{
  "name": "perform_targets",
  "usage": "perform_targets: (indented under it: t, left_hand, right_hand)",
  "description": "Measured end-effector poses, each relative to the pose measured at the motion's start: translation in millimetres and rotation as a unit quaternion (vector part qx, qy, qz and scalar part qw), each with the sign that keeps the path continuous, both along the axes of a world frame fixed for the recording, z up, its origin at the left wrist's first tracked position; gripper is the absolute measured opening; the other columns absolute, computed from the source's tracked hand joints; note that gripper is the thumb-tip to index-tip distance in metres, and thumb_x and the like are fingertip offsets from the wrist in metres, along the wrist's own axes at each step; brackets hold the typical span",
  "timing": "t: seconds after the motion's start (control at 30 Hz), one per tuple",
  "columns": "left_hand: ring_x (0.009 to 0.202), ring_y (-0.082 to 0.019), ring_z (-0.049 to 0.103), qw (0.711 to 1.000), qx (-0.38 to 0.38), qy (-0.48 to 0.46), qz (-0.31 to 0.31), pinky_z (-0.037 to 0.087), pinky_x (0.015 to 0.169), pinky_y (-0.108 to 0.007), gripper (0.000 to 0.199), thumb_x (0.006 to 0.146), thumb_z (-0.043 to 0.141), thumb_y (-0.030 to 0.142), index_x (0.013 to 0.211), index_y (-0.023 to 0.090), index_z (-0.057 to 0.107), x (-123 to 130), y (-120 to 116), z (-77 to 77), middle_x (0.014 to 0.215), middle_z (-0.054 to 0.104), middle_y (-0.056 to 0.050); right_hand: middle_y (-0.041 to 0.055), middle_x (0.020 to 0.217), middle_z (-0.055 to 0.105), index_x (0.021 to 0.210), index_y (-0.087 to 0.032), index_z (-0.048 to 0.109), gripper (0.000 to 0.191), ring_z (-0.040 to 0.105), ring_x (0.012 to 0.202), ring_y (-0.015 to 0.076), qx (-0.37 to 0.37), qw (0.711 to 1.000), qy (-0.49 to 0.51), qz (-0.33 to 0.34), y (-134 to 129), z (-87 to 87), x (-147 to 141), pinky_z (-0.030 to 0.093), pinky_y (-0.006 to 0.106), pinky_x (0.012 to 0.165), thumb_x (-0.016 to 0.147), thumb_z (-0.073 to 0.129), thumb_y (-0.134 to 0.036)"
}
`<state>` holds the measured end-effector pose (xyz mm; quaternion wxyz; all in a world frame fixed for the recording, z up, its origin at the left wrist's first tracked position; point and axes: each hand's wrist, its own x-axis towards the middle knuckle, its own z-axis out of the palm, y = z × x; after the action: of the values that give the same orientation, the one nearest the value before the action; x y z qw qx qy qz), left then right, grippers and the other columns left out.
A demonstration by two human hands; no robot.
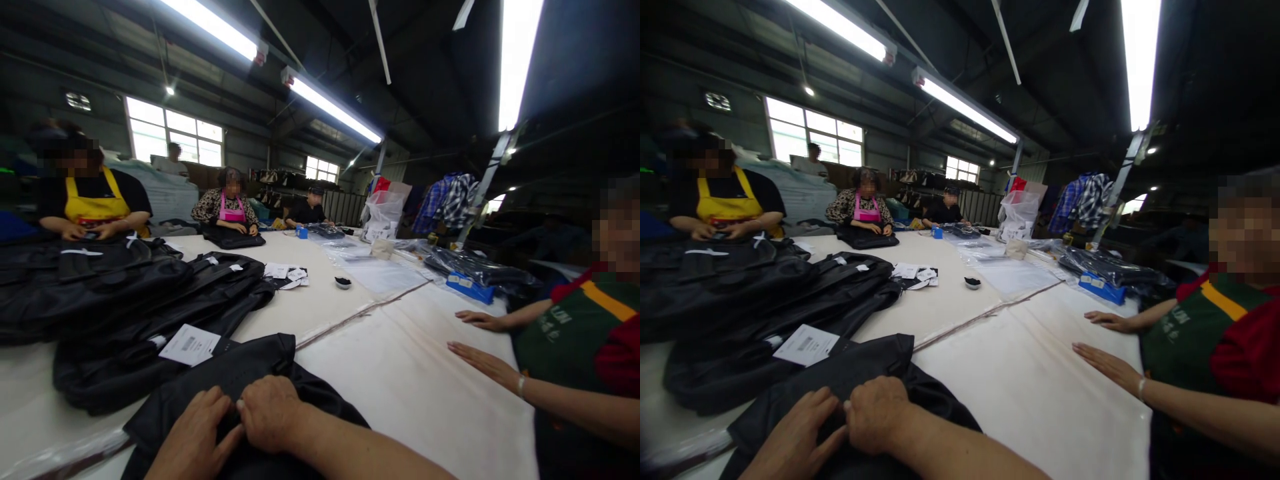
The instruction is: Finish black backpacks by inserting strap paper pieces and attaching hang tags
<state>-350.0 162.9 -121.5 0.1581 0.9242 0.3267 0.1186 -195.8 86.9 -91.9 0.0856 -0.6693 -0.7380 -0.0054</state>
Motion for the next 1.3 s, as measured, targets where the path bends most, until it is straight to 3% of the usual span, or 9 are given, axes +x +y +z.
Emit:
perform_targets:
  t: [0.4,0.63,0.97,1.3]
  left_hand:
    - [0.092,-0.025,0.055,1.0,-0.004,0.003,0.004,0.041,0.085,-0.038,0.023,0.082,0.055,0.04,0.081,0.021,0.066,-1.1,-5.1,9.4,0.093,0.061,-0.008]
    - [0.093,-0.024,0.055,1.0,0.005,-0.008,0.001,0.041,0.086,-0.038,0.024,0.083,0.055,0.041,0.084,0.021,0.067,-2.0,-2.2,0.9,0.094,0.061,-0.008]
    - [0.091,-0.025,0.055,1.0,-0.002,-0.011,0.004,0.041,0.084,-0.038,0.025,0.083,0.054,0.042,0.082,0.02,0.066,-1.6,-5.1,6.9,0.093,0.06,-0.008]
    - [0.091,-0.025,0.053,1.0,-0.004,-0.019,0.0,0.039,0.085,-0.039,0.025,0.083,0.054,0.042,0.081,0.02,0.066,-2.2,-4.3,4.2,0.093,0.06,-0.009]
  right_hand:
    - [0.0122,0.089,0.074,0.092,-0.014,0.07,0.037,0.07,0.082,0.0288,-0.02,1.0,-0.004,-0.008,-1.3,9.9,-3.9,0.057,0.042,0.069,0.091,0.039,-0.034]
    - [0.0108,0.089,0.074,0.091,-0.015,0.069,0.035,0.07,0.082,0.0278,-0.006,1.0,-0.002,-0.005,0.5,1.0,-2.7,0.058,0.041,0.07,0.091,0.04,-0.034]
    - [0.0117,0.091,0.073,0.092,-0.015,0.068,0.034,0.07,0.084,0.0287,-0.017,1.0,0.001,-0.014,-1.6,7.7,-4.9,0.057,0.042,0.069,0.091,0.04,-0.035]
    - [0.0116,0.088,0.072,0.091,-0.014,0.067,0.036,0.069,0.083,0.0268,-0.001,1.0,-0.008,-0.002,-0.3,-1.5,-1.5,0.056,0.038,0.071,0.093,0.038,-0.035]
